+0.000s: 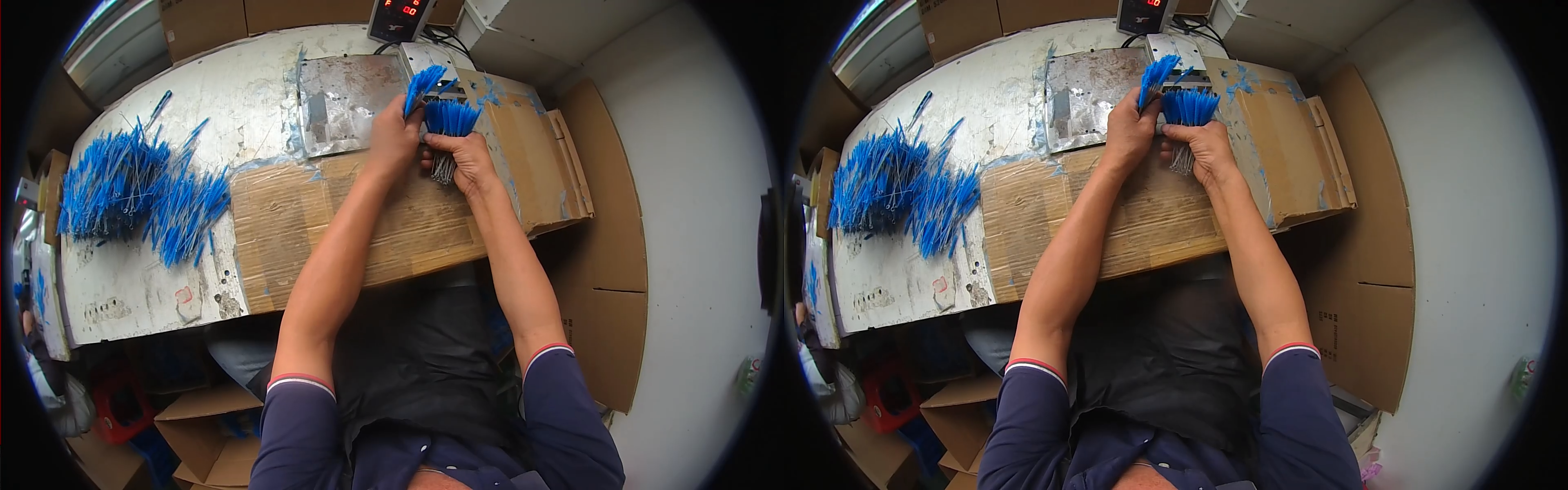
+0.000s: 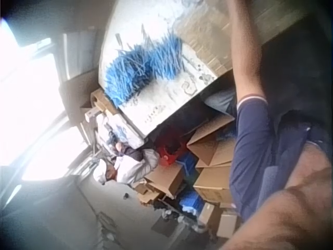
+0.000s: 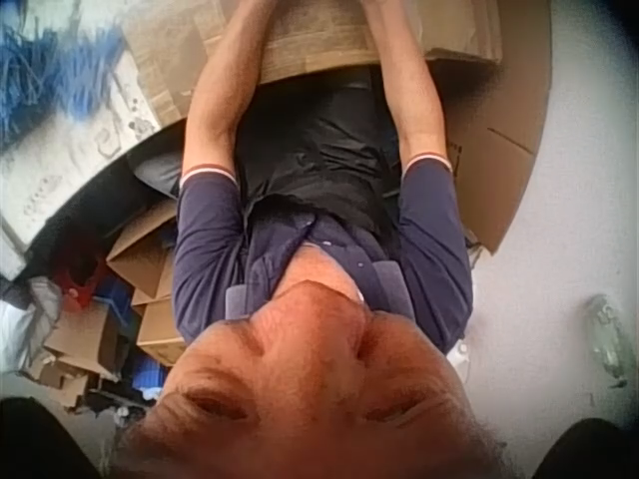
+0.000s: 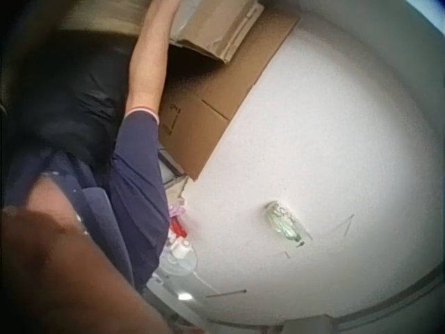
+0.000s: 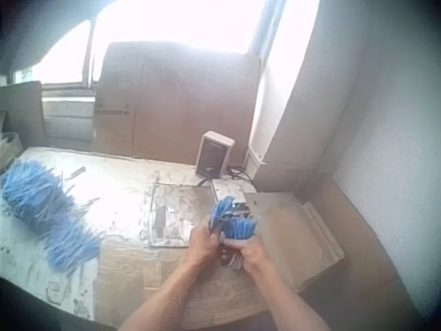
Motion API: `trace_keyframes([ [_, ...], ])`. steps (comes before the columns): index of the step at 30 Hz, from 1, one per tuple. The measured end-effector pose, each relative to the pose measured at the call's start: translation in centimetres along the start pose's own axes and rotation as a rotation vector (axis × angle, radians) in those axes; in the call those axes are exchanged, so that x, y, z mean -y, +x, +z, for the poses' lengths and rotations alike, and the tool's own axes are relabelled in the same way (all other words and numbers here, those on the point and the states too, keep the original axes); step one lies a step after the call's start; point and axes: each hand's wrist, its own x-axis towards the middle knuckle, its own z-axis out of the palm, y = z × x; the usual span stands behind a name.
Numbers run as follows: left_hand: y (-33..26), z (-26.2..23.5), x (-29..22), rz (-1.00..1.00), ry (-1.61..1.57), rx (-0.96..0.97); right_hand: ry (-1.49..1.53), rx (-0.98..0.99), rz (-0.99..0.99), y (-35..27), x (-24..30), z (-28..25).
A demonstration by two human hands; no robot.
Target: Manually bundle and insert blue bristles into a machine for crimping or assembly.
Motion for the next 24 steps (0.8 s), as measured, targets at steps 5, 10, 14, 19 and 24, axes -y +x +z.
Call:
trace_keyframes([
  [5,0.0,0.2,0.4,-0.037,-0.097,-0.013,0.107,0.01,-0.057,-0.2,-0.6,0.0],
  [10,0.5,-0.4,-0.1,-0.026,0.0,-0.352,0.376,-0.211,-0.028,0.3,-1.4,-0.9],
  [14,0.7,-0.8,1.0,-0.021,-0.012,-0.351,0.171,-0.21,-0.148,-0.5,-0.9,-0.4],
  [19,-0.4,0.8,0.0,-0.106,-0.15,-0.122,-0.102,-0.011,-0.22,-0.9,-0.4,0.2],
  [24,-0.2,0.2,-0.3,-0.116,-0.051,-0.152,-0.06,-0.16,-0.251,0.0,-0.7,-1.0],
])
